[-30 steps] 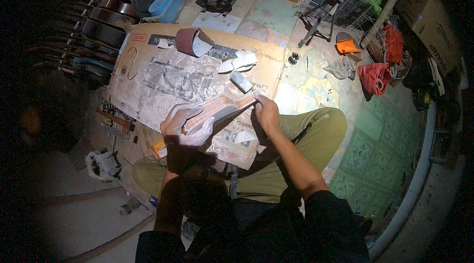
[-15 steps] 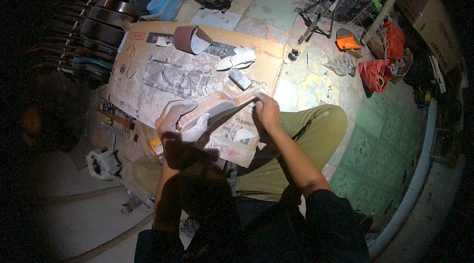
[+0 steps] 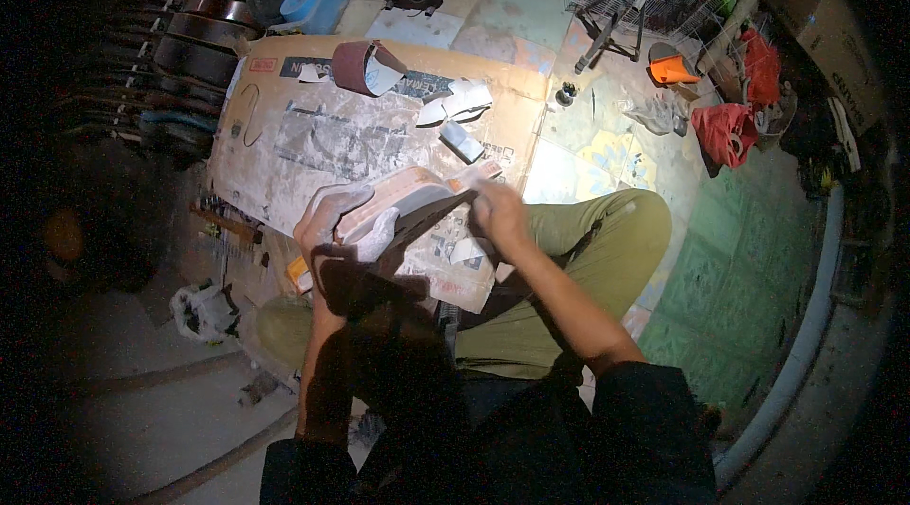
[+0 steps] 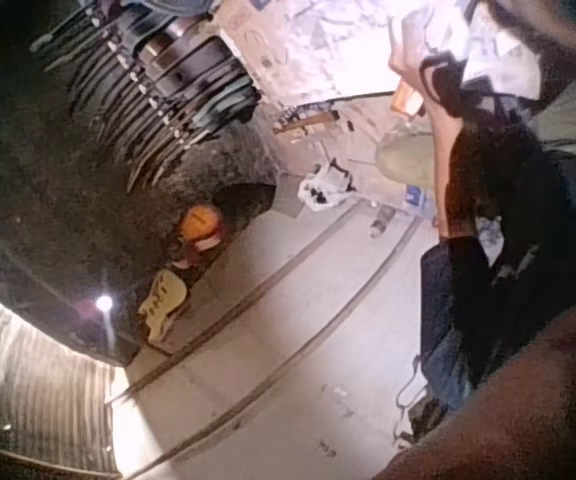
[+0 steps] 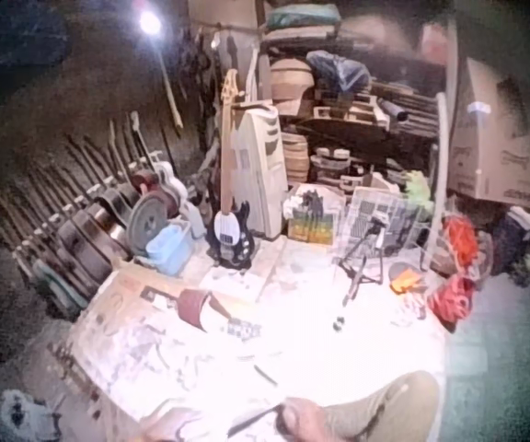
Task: The person sands the sides and edges of a wooden electric guitar body using a piece of sandpaper held by hand.
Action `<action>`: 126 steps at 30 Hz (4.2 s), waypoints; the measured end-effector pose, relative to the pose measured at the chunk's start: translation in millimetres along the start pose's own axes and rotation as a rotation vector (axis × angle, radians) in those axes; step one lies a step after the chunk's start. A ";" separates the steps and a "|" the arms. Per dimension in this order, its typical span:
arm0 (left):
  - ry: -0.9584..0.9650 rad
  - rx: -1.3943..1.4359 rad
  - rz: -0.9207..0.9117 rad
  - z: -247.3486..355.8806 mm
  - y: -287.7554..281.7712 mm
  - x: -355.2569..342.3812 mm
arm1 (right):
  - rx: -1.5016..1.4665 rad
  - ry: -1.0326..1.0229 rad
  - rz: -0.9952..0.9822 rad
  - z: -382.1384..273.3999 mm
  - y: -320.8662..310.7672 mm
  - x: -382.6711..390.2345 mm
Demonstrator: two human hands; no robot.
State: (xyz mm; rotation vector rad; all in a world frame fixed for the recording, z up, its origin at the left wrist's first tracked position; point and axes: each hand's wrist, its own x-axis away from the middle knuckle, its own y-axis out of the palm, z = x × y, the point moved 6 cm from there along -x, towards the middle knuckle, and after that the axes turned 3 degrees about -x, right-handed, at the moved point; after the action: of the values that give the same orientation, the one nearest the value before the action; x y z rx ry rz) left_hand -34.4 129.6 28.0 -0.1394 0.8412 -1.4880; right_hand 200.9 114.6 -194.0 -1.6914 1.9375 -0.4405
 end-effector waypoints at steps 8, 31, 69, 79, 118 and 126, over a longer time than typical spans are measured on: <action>-0.004 0.007 0.054 -3.1 -3.7 -3.4 | -0.034 -0.016 0.007 -21.2 1.1 -5.5; -0.042 -0.036 0.058 -5.4 -5.0 -5.3 | -0.087 0.009 -0.018 -59.9 -1.7 1.8; -0.026 -0.045 0.057 -11.9 -5.8 -14.7 | 0.009 0.194 -0.023 -7.5 -5.4 -8.3; -0.050 -0.038 0.044 -17.8 -5.9 -12.2 | 0.127 -0.058 0.003 -41.1 -2.5 2.3; -0.006 -0.096 0.065 -22.2 -5.4 -34.9 | -0.066 0.192 0.113 -6.6 -9.4 -15.1; -0.007 -0.099 0.049 -19.8 -6.1 -26.6 | -0.080 0.172 0.056 -0.9 -7.3 -22.3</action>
State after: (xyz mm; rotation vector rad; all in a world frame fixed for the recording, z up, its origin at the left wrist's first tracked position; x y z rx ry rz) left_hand -46.9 160.8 27.9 -0.1962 0.9063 -1.3996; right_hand 208.0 135.2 -185.3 -1.6920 2.1470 -0.5079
